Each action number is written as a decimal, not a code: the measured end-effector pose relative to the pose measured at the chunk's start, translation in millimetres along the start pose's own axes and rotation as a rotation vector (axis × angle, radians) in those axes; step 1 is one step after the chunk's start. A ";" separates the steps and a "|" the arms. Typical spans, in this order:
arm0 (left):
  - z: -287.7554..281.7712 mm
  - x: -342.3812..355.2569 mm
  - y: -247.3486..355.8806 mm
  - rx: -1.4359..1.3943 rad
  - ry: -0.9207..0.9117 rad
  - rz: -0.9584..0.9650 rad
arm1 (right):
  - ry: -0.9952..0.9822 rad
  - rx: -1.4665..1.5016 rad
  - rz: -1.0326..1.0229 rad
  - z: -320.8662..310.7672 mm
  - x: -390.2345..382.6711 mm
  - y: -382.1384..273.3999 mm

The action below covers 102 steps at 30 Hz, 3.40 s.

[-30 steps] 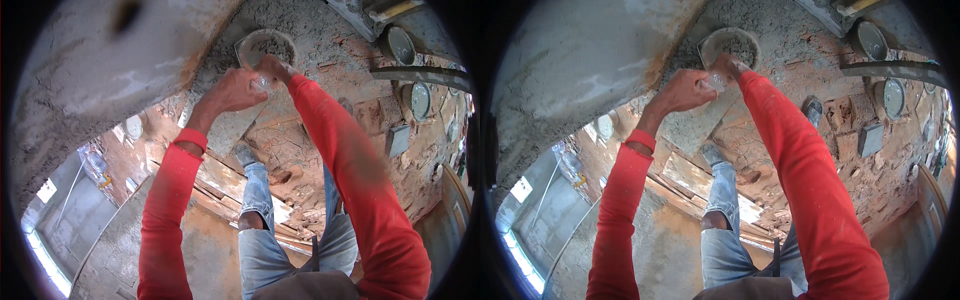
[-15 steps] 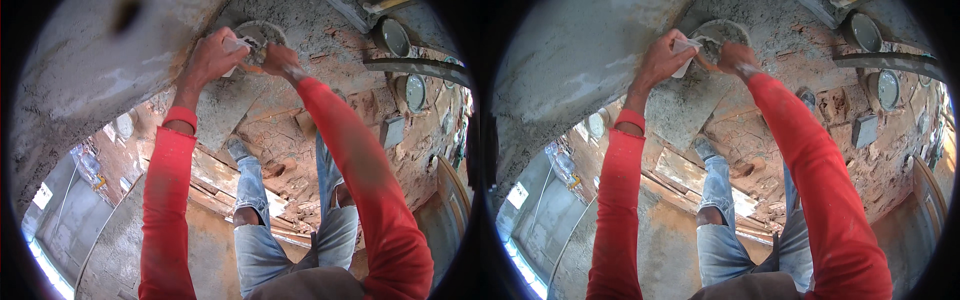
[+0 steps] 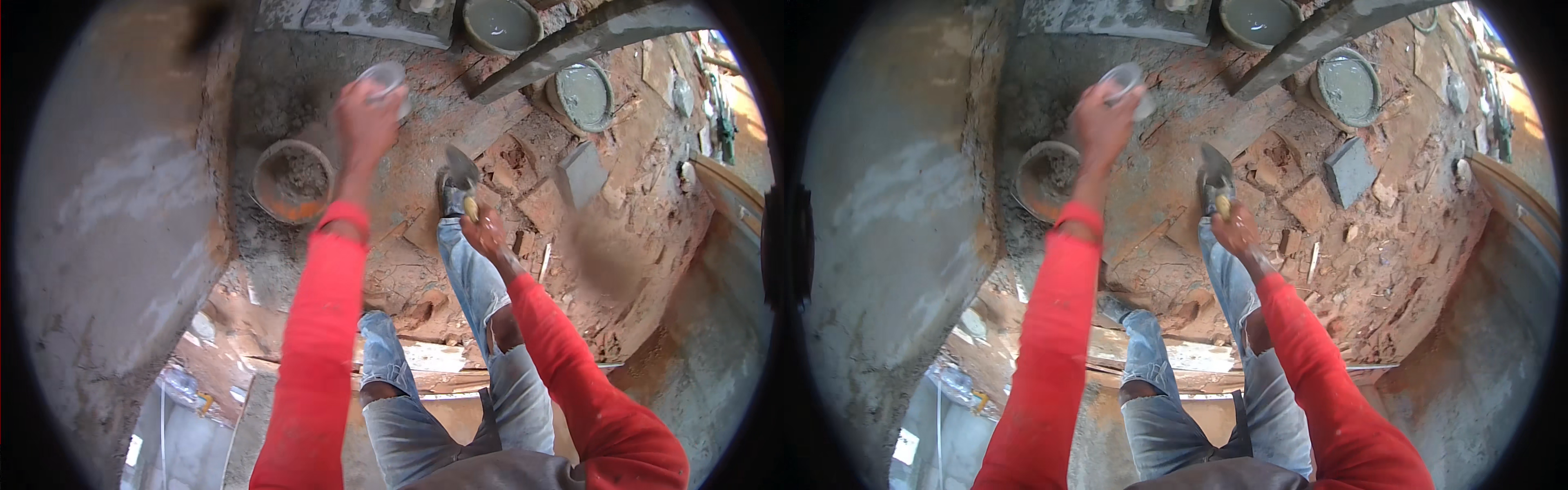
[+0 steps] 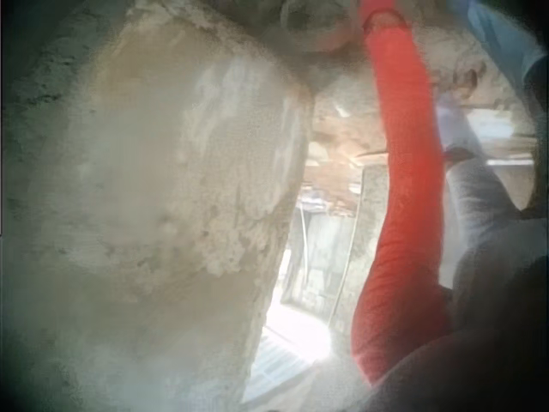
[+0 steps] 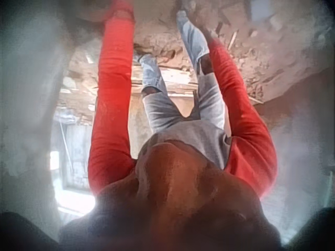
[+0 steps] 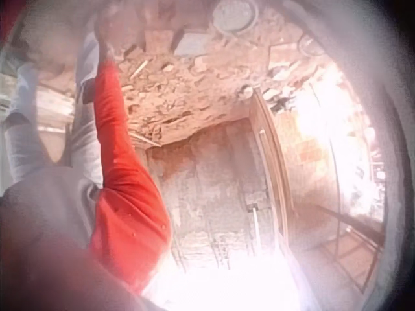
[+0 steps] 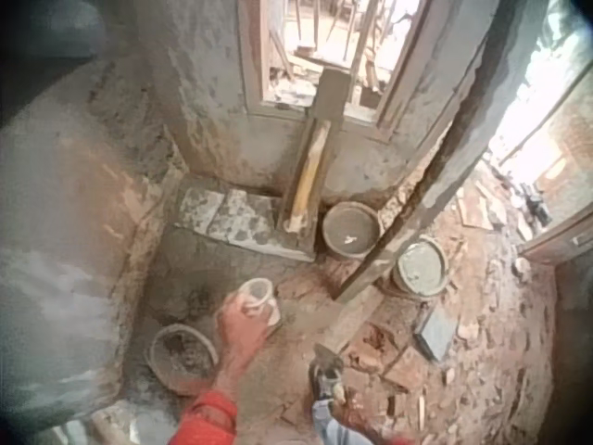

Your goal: The person applies cement onto a wall using a trowel, smooths the surface with a wooden float, and scoops more cement mixture into a bucket.

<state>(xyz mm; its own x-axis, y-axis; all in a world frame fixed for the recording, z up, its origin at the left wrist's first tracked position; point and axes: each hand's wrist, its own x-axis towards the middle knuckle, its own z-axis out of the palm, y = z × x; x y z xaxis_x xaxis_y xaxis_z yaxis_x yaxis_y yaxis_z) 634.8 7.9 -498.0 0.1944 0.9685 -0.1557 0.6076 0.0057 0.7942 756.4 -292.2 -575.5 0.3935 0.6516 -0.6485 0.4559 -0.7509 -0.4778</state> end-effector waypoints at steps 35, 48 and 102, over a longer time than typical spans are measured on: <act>-126.5 -216.4 -272.9 -0.437 -0.614 -0.885 | -0.237 -0.075 -0.589 220.5 317.8 -229.7; -130.2 -203.9 -312.4 -0.628 -0.230 -0.956 | -0.067 0.251 -1.074 270.8 370.3 -286.7; -92.0 -116.9 -316.2 -1.014 0.327 -0.994 | -0.474 -1.316 -1.093 211.6 175.8 -267.7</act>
<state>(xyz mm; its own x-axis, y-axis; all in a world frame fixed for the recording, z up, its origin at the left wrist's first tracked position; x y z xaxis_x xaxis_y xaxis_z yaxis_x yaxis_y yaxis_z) 349.1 -84.2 -676.9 -0.2383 0.4714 -0.8491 -0.4363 0.7291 0.5273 534.6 0.6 -687.0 -0.6332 0.4852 -0.6030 0.6992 0.6928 -0.1767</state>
